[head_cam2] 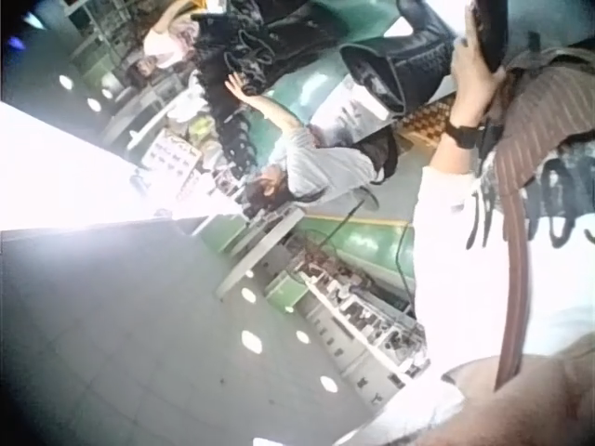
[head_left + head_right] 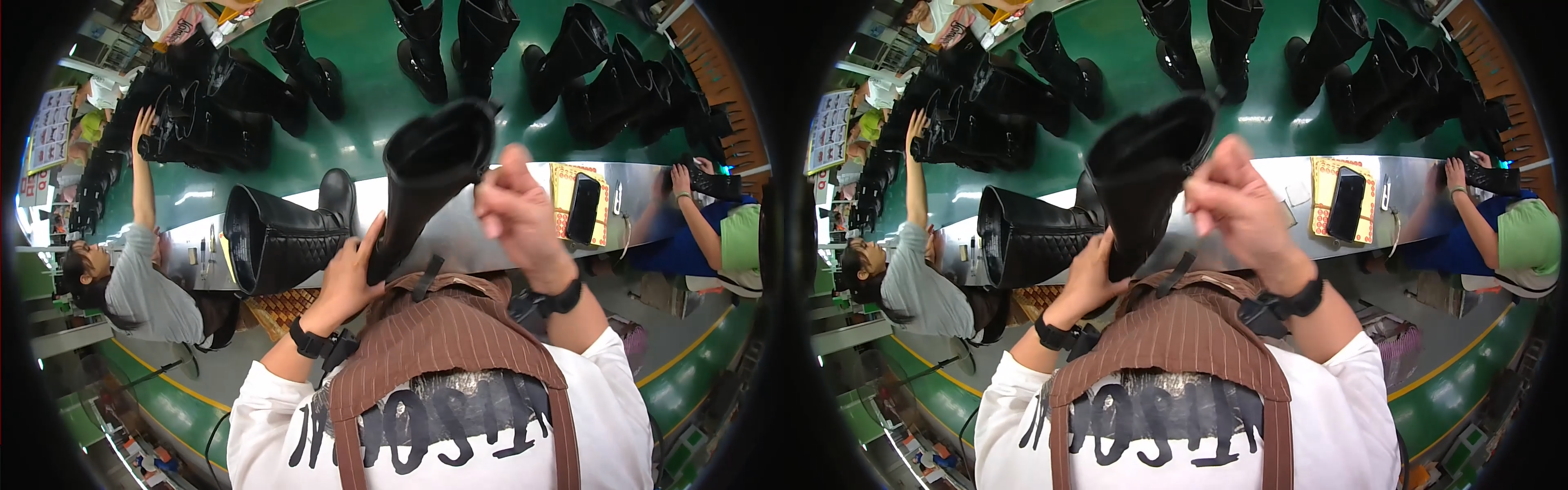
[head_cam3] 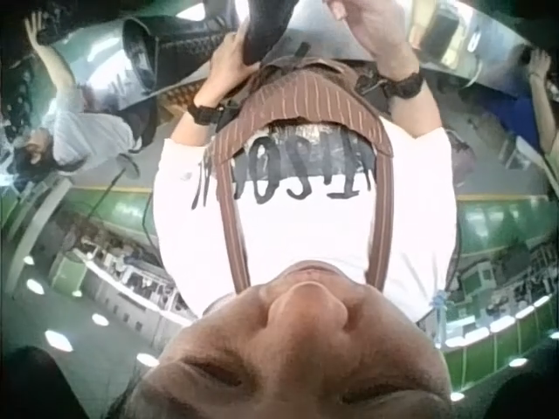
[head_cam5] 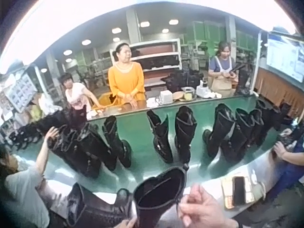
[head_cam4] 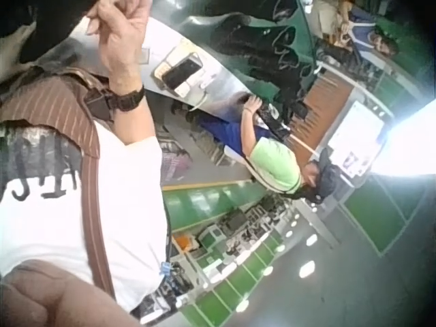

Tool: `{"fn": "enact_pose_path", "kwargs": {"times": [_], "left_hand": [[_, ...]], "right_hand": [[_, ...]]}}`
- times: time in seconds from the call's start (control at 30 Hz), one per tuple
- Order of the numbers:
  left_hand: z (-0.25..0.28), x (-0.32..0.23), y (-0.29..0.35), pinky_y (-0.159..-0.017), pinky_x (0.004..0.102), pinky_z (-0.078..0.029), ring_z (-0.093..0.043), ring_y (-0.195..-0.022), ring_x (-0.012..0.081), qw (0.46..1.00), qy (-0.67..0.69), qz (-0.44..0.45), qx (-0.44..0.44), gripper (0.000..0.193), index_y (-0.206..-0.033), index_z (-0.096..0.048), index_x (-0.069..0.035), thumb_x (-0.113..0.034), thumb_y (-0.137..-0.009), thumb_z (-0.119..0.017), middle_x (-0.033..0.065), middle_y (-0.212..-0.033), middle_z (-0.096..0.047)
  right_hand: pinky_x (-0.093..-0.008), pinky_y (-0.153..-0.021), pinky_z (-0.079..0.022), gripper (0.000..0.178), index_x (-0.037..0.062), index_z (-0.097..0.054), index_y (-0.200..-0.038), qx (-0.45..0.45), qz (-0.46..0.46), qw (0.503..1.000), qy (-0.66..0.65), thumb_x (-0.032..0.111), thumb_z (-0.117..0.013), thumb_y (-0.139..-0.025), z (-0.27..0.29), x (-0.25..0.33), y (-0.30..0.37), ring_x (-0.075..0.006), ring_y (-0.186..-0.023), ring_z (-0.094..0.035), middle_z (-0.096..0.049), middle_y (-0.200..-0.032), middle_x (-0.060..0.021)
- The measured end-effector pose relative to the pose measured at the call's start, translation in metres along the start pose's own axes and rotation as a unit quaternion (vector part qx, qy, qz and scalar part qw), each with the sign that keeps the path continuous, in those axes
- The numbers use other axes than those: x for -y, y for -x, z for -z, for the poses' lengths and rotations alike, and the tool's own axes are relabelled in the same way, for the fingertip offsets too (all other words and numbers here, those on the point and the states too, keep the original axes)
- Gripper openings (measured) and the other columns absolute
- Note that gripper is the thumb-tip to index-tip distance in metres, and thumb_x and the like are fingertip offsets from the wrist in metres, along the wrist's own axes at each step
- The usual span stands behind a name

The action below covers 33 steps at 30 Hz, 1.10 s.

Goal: The recorder is inspecting and adjusting zippers on black boots on a factory assembly line.

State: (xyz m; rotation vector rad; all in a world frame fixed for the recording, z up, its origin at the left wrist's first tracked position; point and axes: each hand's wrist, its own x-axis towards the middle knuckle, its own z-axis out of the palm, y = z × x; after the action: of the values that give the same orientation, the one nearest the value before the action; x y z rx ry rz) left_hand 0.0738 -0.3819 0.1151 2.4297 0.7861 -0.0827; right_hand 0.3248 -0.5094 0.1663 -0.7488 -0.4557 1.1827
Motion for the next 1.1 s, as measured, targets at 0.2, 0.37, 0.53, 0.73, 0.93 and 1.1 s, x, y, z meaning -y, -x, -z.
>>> {"fn": "enact_pose_path", "kwargs": {"times": [0.2,0.37,0.53,0.73,0.93,1.1], "left_hand": [[-0.030,0.016,-0.008,-0.089,0.0459,-0.050,-0.058,-0.109,0.0411,0.996,0.064,-0.057,-0.038,0.085,-0.139,-0.040,-0.005,-0.015,-0.066,-0.082,0.0198,-0.115,-0.056],[-0.035,0.021,-0.027,-0.094,0.0427,-0.049,-0.057,-0.113,0.0405,0.979,0.140,-0.131,-0.072,0.069,-0.128,-0.052,-0.003,-0.015,-0.067,-0.081,0.0203,-0.118,-0.059],[-0.026,0.003,-0.033,-0.103,0.0439,-0.044,-0.054,-0.120,0.0398,0.953,0.216,-0.215,-0.001,0.068,-0.125,-0.059,-0.004,-0.009,-0.061,-0.081,0.0198,-0.126,-0.060],[-0.032,0.015,-0.023,-0.103,0.0390,-0.045,-0.057,-0.119,0.0347,0.940,0.280,-0.128,-0.149,0.063,-0.131,-0.055,-0.003,-0.002,-0.072,-0.079,0.0184,-0.126,-0.061],[-0.057,0.087,0.052,-0.057,0.0341,-0.040,-0.051,-0.063,0.0198,0.906,0.133,0.318,-0.247,0.040,-0.068,-0.054,-0.001,-0.028,-0.078,-0.083,0.0090,-0.076,-0.062],[-0.082,0.141,0.028,-0.081,0.0341,-0.050,-0.065,-0.085,0.0206,0.927,0.210,0.178,-0.256,0.053,-0.100,-0.070,0.004,-0.041,-0.075,-0.085,0.0104,-0.098,-0.071]], "right_hand": [[-0.0203,-0.053,-0.046,0.034,0.0146,-0.032,-0.089,0.105,0.004,0.992,0.071,0.000,-0.062,-0.094,-0.020,0.038,0.005,-0.0140,-0.059,-0.065,-0.066,-0.080,-0.0101],[-0.0219,-0.059,-0.047,0.039,0.0108,-0.042,-0.104,0.091,0.078,0.943,0.312,0.006,-0.075,-0.084,-0.010,0.051,0.018,-0.0121,-0.071,-0.066,-0.063,-0.087,-0.0047],[-0.0387,-0.117,-0.027,0.139,0.0035,-0.022,-0.155,0.038,-0.027,0.827,0.560,0.042,-0.099,-0.046,0.055,0.055,-0.002,-0.0273,-0.139,-0.042,-0.046,-0.149,-0.0144],[-0.0362,-0.102,-0.045,0.046,0.0007,-0.066,-0.121,0.027,0.011,0.825,0.565,0.019,-0.083,-0.083,0.087,-0.058,0.007,-0.0207,-0.114,-0.060,-0.068,-0.121,-0.0054],[-0.0298,-0.095,-0.048,0.039,-0.0024,-0.065,-0.121,-0.124,0.064,0.882,0.450,0.012,-0.078,-0.087,0.094,-0.108,-0.006,-0.0166,-0.107,-0.062,-0.067,-0.117,-0.0076],[-0.0338,-0.104,-0.043,0.067,-0.0043,-0.059,-0.129,-0.083,-0.071,0.880,0.461,0.022,-0.089,-0.074,0.133,-0.124,0.008,-0.0199,-0.120,-0.056,-0.061,-0.130,-0.0115]]}}
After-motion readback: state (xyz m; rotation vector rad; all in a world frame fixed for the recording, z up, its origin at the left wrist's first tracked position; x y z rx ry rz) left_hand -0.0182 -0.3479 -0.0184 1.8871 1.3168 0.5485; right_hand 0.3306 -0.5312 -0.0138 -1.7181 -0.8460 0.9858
